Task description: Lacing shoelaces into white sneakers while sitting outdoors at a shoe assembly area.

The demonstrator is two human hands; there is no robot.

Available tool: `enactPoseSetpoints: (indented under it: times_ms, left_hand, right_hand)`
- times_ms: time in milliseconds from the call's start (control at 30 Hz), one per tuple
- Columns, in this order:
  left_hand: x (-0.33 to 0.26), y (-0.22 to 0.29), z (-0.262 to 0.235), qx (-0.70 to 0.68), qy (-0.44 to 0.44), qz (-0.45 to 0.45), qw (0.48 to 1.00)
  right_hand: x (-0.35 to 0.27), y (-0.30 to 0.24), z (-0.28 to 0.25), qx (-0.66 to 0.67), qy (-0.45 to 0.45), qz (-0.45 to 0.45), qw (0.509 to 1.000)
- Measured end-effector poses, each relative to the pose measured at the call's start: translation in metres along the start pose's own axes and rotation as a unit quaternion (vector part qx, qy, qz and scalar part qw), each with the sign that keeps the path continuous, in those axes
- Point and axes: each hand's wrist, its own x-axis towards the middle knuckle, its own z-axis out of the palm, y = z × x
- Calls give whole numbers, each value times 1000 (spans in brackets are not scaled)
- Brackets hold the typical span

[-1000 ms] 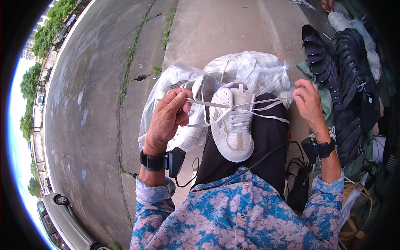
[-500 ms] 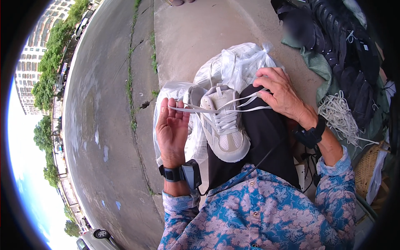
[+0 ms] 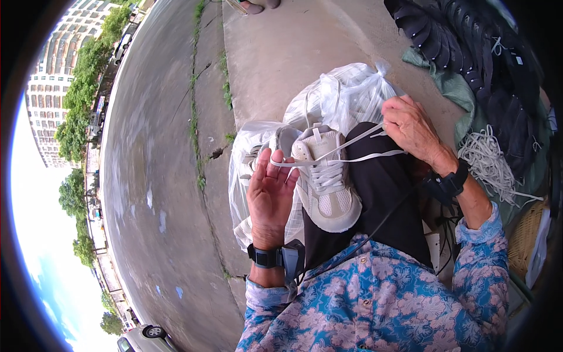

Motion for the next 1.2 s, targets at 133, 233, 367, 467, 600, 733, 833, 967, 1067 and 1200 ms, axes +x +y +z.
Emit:
enactPoseSetpoints:
  times_ms: [133, 233, 367, 467, 600, 733, 833, 967, 1067, 1200]
  left_hand:
    - [-5, -11, 0, 114, 31, -22, 993]
    - [-3, -23, 5, 204, 84, -6, 975]
    - [-1, -22, 8, 233, 93, -9, 968]
    - [0, -19, 17, 252, 91, 4, 963]
    - [10, -22, 17, 327, 59, 42, 942]
    - [2, -14, 45, 469, -16, -54, 881]
    - [1, -17, 63, 551, -52, -108, 826]
    - [9, -26, 68, 621, -80, -103, 773]
    - [21, -28, 68, 616, -81, -115, 775]
    - [38, -21, 77, 627, -88, -146, 761]
  right_hand:
    - [-15, 31, -38, -30, 8, 68, 997]
    - [-33, 55, -48, -37, 48, 88, 994]
    - [-39, 73, -47, -38, 52, 106, 992]
    - [-38, 76, -52, -50, 78, 144, 985]
    - [-44, 101, -55, -82, 126, 177, 973]
    - [-52, 104, -49, -96, 111, 199, 969]
    - [-45, 82, -43, -55, 99, 198, 974]
    - [-25, 31, -24, 27, 70, 76, 994]
    - [-10, -15, -10, 95, 2, 7, 995]
    - [8, -48, 4, 118, -70, -52, 989]
